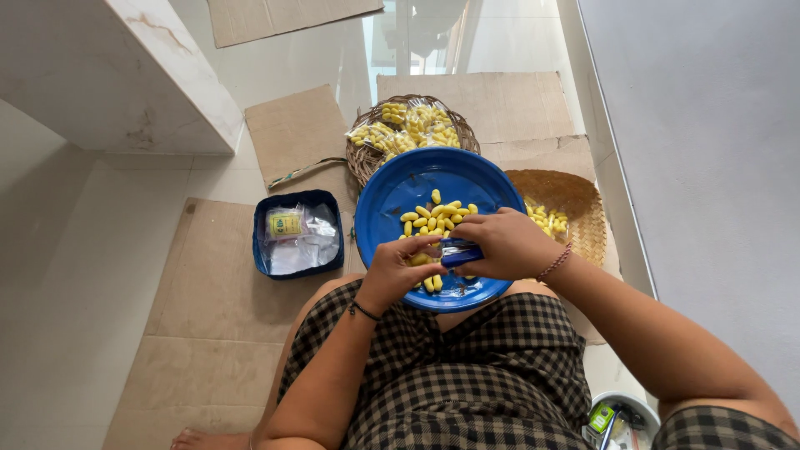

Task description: Processing yellow silkworm cocoons using a small hand tool while sitting on the floor

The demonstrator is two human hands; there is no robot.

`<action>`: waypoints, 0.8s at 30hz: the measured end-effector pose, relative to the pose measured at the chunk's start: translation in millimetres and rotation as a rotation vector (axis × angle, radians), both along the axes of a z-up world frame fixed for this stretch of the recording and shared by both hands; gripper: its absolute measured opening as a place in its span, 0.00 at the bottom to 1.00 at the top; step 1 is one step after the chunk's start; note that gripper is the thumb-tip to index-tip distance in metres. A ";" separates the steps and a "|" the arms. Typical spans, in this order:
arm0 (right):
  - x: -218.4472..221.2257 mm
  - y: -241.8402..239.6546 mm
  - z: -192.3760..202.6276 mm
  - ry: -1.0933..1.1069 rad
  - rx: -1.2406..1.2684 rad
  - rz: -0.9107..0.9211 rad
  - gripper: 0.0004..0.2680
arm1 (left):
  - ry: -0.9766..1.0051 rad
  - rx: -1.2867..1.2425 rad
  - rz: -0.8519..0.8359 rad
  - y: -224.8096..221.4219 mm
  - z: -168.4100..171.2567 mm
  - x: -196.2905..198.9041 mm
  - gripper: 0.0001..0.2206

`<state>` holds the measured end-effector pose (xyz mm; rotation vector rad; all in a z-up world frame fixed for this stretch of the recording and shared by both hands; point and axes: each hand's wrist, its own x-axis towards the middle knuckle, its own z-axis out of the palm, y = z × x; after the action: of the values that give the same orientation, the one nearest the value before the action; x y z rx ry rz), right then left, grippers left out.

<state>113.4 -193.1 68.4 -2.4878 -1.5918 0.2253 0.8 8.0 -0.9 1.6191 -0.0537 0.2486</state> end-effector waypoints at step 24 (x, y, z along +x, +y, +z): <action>15.3 -58.3 -61.8 0.271 0.535 -0.266 0.17 | 0.290 -0.176 0.096 7.0 -16.1 2.4 0.08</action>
<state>128.7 -251.4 6.6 -2.1094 -1.0322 0.0781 3.3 15.1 -17.0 1.4692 0.2621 0.0876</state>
